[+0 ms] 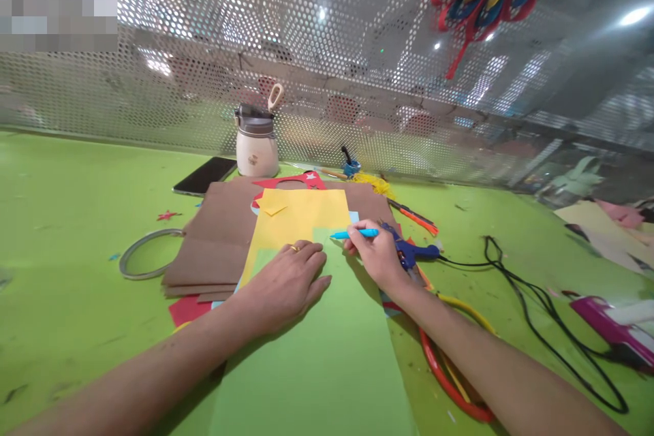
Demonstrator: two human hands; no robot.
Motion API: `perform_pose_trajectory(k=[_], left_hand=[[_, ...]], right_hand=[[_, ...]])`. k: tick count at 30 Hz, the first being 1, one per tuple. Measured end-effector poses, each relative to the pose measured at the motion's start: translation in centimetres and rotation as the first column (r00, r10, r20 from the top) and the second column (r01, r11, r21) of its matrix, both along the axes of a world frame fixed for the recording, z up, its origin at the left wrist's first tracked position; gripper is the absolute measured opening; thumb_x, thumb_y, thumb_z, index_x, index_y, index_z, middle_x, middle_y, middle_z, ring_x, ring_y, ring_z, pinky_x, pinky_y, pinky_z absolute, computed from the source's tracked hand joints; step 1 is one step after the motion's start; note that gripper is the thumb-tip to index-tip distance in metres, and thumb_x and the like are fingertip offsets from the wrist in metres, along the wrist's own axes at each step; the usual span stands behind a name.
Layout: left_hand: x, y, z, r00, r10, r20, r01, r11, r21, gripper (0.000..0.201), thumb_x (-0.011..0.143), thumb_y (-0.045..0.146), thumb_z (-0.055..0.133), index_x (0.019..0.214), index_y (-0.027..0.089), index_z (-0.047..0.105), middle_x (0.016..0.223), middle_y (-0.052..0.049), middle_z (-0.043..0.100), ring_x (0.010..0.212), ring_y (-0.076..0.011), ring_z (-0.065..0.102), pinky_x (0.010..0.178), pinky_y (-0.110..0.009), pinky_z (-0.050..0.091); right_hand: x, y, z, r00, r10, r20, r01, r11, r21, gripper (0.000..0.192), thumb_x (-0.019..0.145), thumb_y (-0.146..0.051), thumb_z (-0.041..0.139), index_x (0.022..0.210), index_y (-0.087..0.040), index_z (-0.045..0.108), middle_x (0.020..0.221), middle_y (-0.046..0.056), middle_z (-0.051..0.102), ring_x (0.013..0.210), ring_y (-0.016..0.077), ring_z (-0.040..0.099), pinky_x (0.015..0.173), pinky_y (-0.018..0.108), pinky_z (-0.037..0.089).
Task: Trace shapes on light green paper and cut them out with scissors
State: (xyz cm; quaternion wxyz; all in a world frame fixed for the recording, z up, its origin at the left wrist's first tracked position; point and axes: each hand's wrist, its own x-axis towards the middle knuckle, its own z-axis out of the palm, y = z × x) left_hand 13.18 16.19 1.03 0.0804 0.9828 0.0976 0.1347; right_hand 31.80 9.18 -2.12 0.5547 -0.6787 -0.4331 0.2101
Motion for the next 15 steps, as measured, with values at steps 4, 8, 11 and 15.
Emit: perform_pose_trajectory(k=[4,8,11,15], left_hand=[[-0.01,-0.04,0.17,1.000,-0.007,-0.003,0.007,1.000,-0.004,0.025,0.095,0.033,0.038,0.105,0.018,0.054,0.108,-0.012,0.061,0.106,-0.0274,0.053,0.088,-0.042,0.042],[0.01,-0.07,0.18,1.000,-0.011,-0.001,0.011,1.000,-0.008,0.025,0.094,0.034,0.038,0.105,0.018,0.054,0.108,-0.012,0.061,0.105,-0.0275,0.053,0.087,-0.042,0.043],[-0.01,-0.10,0.12,1.000,-0.011,0.004,0.011,1.000,-0.008,0.025,0.094,0.034,0.038,0.104,0.018,0.054,0.108,-0.012,0.061,0.105,-0.0274,0.053,0.087,-0.042,0.043],[-0.02,-0.10,0.10,1.000,-0.009,0.002,0.009,1.000,-0.005,0.025,0.094,0.034,0.038,0.103,0.018,0.054,0.108,-0.012,0.060,0.105,-0.0274,0.052,0.088,-0.042,0.042]], right_hand=[[0.03,-0.07,-0.06,1.000,0.004,0.012,-0.004,1.000,-0.013,0.021,0.093,-0.030,0.056,0.107,-0.015,0.061,0.101,0.005,0.066,0.079,0.0169,0.066,0.068,0.035,0.056],[-0.13,-0.24,0.20,1.000,-0.003,0.027,0.004,1.000,-0.026,0.021,0.093,-0.030,0.056,0.107,-0.016,0.061,0.101,0.005,0.066,0.078,0.0169,0.066,0.068,0.035,0.056],[-0.28,-0.35,0.47,0.999,-0.006,0.036,0.007,0.999,-0.037,0.020,0.093,-0.030,0.056,0.106,-0.016,0.061,0.100,0.004,0.067,0.078,0.0165,0.066,0.067,0.034,0.056],[-0.39,-0.37,0.67,0.999,-0.009,0.049,0.011,0.998,-0.054,0.020,0.093,-0.030,0.056,0.106,-0.016,0.061,0.101,0.004,0.067,0.078,0.0165,0.066,0.068,0.034,0.056]])
